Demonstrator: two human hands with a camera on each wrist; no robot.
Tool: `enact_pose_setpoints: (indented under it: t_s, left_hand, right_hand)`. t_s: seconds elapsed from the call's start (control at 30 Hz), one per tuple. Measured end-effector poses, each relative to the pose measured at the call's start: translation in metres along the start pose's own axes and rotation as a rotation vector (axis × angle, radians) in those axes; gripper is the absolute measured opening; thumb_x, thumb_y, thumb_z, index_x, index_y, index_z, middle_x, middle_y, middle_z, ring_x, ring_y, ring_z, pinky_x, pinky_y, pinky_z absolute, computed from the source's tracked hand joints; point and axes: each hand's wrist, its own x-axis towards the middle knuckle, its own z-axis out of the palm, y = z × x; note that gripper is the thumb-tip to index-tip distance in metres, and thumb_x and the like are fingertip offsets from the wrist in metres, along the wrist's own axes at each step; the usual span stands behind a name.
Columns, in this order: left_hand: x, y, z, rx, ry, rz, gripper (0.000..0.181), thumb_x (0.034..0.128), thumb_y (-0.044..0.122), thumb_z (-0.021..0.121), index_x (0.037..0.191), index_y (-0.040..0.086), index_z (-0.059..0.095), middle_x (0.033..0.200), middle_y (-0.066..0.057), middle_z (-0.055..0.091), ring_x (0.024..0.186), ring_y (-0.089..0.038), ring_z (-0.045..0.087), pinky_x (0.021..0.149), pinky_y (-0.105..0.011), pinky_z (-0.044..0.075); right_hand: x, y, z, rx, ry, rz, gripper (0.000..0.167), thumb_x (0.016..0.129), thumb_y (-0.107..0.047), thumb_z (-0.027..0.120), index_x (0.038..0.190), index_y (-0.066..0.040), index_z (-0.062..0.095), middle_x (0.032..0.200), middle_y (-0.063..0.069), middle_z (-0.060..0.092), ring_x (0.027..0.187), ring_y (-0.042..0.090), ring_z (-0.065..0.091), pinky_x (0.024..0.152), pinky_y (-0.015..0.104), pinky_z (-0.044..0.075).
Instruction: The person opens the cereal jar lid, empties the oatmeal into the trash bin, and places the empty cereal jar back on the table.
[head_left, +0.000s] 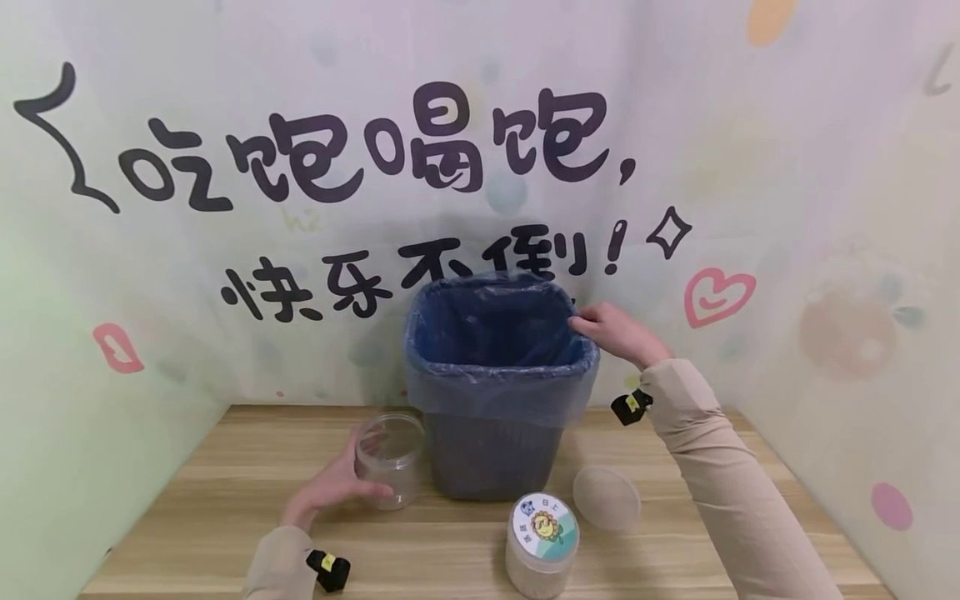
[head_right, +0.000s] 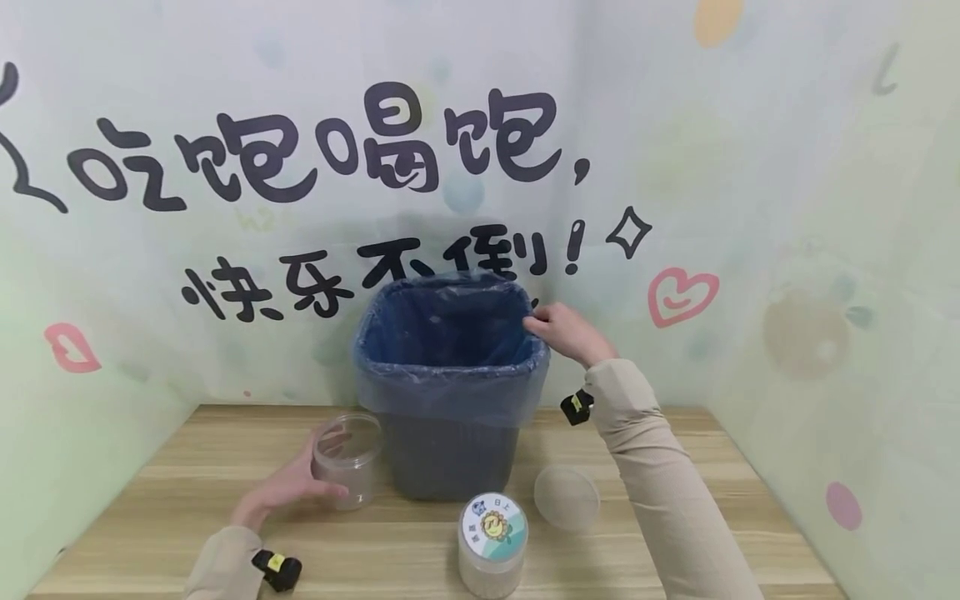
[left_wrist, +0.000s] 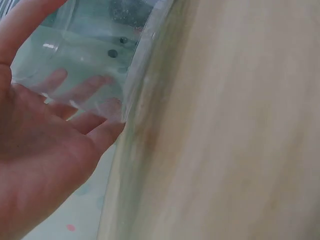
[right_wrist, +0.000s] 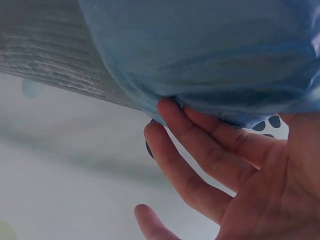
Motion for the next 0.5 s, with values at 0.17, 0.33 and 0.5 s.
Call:
enact_pose_setpoints:
  t_s: [0.17,0.33,0.5]
  left_hand:
    - [-0.002,-0.003,0.001,-0.078,-0.065,0.009,0.11,0.0701,0.005,0.083,0.149,-0.005,0.007,0.146,-0.036,0.02,0.129,-0.053,0.028,0.103,-0.057,0.028]
    - [-0.007,0.002,-0.002,-0.083,-0.085,-0.013,0.11,0.0721,0.005,0.082,0.149,-0.004,0.004,0.149,-0.035,0.015,0.13,-0.055,0.026,0.104,-0.061,0.027]
    - [-0.013,0.018,-0.008,-0.047,-0.089,-0.014,0.112,0.0737,0.006,0.082,0.149,-0.002,-0.001,0.151,-0.035,0.006,0.133,-0.059,0.013,0.102,-0.069,0.022]
  right_hand:
    - [-0.002,0.0,0.0,0.023,0.007,0.02,0.027,0.1,-0.017,0.049,0.079,-0.003,0.057,0.068,0.001,0.044,0.065,0.019,0.044,0.061,0.032,0.033]
    - [-0.002,0.001,0.002,0.039,0.018,0.034,0.028,0.1,-0.019,0.048,0.083,-0.001,0.06,0.07,0.002,0.048,0.068,0.02,0.047,0.063,0.032,0.035]
    - [-0.002,0.007,0.005,0.061,0.044,0.024,0.031,0.101,-0.023,0.048,0.081,-0.002,0.059,0.07,0.002,0.047,0.068,0.02,0.046,0.063,0.033,0.035]
